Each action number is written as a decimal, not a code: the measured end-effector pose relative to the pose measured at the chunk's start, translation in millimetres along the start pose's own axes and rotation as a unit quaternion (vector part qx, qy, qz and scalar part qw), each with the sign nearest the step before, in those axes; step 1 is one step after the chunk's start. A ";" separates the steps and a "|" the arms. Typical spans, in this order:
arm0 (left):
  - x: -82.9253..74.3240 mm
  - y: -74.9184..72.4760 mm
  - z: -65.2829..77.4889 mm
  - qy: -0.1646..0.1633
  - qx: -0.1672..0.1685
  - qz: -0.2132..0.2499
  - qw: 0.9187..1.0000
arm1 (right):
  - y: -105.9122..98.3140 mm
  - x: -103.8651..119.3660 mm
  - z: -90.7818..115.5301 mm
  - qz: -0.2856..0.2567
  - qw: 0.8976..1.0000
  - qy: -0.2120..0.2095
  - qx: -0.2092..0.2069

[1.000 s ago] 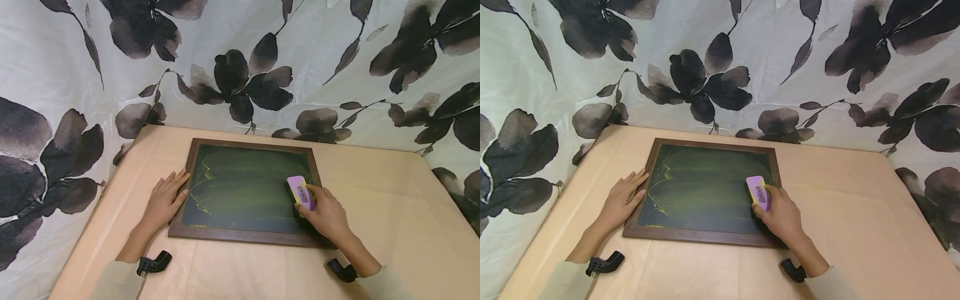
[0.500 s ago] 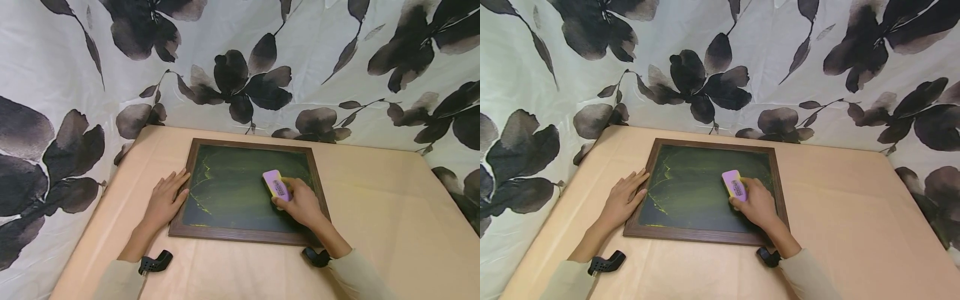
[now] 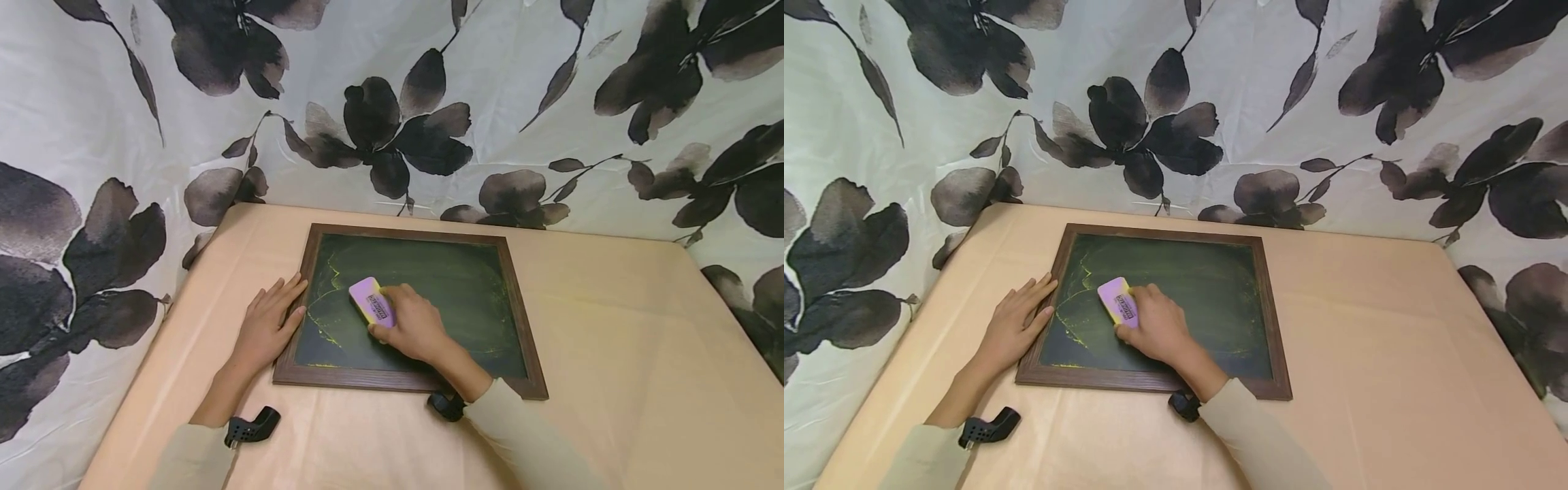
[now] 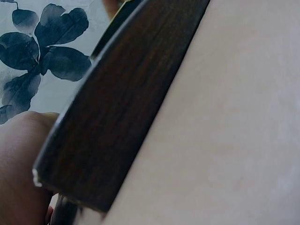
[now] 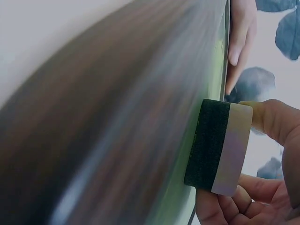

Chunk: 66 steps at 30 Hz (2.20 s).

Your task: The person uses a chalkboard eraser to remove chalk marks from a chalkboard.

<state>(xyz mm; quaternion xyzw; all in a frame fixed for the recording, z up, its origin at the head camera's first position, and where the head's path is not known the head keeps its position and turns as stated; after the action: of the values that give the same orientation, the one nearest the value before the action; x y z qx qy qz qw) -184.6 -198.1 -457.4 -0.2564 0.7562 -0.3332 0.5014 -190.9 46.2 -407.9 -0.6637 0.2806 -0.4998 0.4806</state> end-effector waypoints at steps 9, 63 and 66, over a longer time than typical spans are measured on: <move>1.8 1.0 1.1 0.004 -0.007 0.001 1.000 | 14.1 38.7 -9.3 0.025 0.992 -0.109 0.055; -3.8 4.3 1.6 0.009 -0.004 0.010 1.000 | -112.2 -275.7 137.8 0.013 0.972 0.213 -0.103; -3.9 4.5 1.2 0.007 -0.002 0.009 1.000 | -109.3 -276.6 138.1 0.013 0.972 0.214 -0.098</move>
<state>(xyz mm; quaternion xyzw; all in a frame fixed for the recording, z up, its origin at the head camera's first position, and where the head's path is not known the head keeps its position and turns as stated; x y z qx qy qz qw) -182.3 -192.6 -458.9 -0.2484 0.7626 -0.3290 0.4985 -168.6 373.1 -421.7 -0.5813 0.4330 -0.5944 0.3484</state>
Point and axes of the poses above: each hand's wrist, its own z-axis away from the middle knuckle, its own y-axis out of the palm, x = y × z, the point moved 5 cm from there along -z, towards the middle knuckle, and after that the axes turned 6 degrees about z, right-handed, at the moved point
